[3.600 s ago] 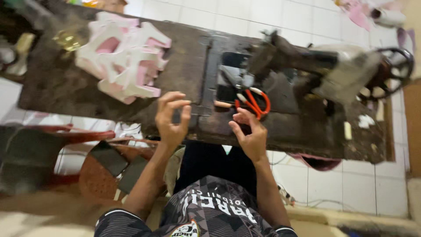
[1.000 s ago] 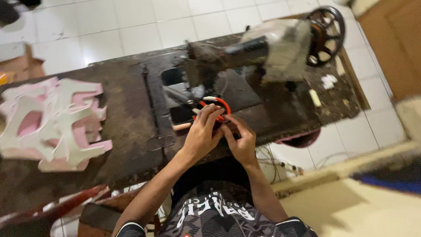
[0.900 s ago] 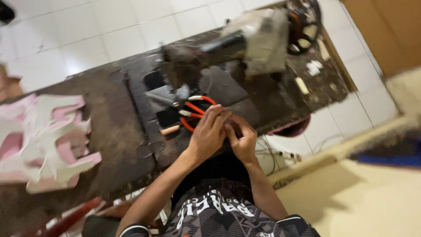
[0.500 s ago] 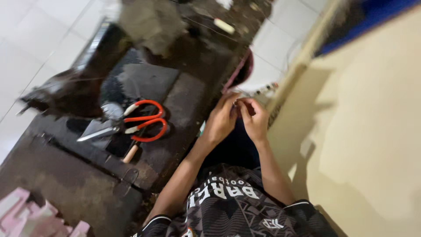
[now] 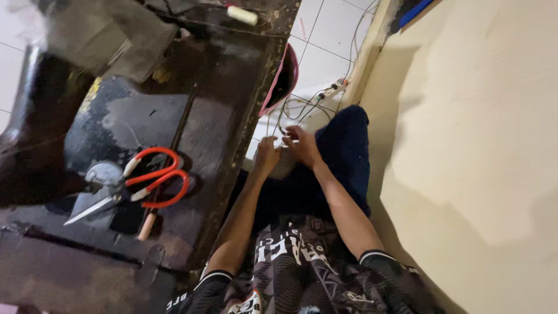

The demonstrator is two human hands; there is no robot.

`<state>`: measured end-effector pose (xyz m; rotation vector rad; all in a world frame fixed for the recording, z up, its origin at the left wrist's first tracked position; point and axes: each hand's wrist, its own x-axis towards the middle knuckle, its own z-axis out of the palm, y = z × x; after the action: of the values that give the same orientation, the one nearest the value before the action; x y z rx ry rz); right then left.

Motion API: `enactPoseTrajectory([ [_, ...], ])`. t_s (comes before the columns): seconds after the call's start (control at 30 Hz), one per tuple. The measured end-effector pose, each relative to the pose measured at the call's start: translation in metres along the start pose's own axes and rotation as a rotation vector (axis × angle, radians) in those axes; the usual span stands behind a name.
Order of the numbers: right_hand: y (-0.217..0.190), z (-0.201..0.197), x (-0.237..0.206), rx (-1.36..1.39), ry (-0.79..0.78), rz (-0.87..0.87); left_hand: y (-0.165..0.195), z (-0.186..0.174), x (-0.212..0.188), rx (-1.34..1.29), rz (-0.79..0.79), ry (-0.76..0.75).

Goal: The person gathers pink and white foam cutout pieces from the floor, carries them to a treadle sewing machine, and sews the foam pieces together one at a time, stacking finished pieces on the table and trimming threads with scissors.

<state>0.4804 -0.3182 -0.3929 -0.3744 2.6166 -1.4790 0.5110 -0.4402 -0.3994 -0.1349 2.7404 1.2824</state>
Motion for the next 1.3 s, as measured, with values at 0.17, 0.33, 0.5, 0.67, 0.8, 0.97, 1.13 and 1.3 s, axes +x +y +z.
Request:
enactPoseTrajectory([
  [0.17, 0.054, 0.007, 0.039, -0.329, -0.619, 0.406, -0.005, 0.018, 0.045, 0.113, -0.329, -0.476],
  [0.33, 0.105, 0.024, 0.071, -0.197, -1.11, 0.612, -0.018, 0.033, 0.086, 0.198, -0.338, -0.65],
  [0.5, 0.131, 0.031, 0.085, 0.163, -1.074, 0.555, -0.018, 0.04, 0.091, 0.44, 0.037, -0.286],
  [0.67, 0.135, 0.026, 0.1, 0.203, -0.988, 0.569, -0.018, 0.05, 0.096, 0.737, 0.427, 0.352],
  [0.8, 0.138, 0.022, 0.123, -0.071, -0.935, 0.657, -0.031, 0.068, 0.102, 0.302, 0.343, 0.273],
  [0.97, 0.128, -0.002, 0.148, -0.013, -0.605, -0.37, -0.011, 0.078, 0.087, 0.073, 0.234, 0.313],
  [1.13, 0.052, -0.083, 0.116, -0.395, -0.741, -0.018, 0.067, 0.032, 0.025, -0.192, 0.178, 0.259],
  [1.3, -0.084, -0.091, 0.048, -0.236, -0.536, 0.148, 0.075, -0.074, -0.051, -0.08, 0.046, 0.35],
])
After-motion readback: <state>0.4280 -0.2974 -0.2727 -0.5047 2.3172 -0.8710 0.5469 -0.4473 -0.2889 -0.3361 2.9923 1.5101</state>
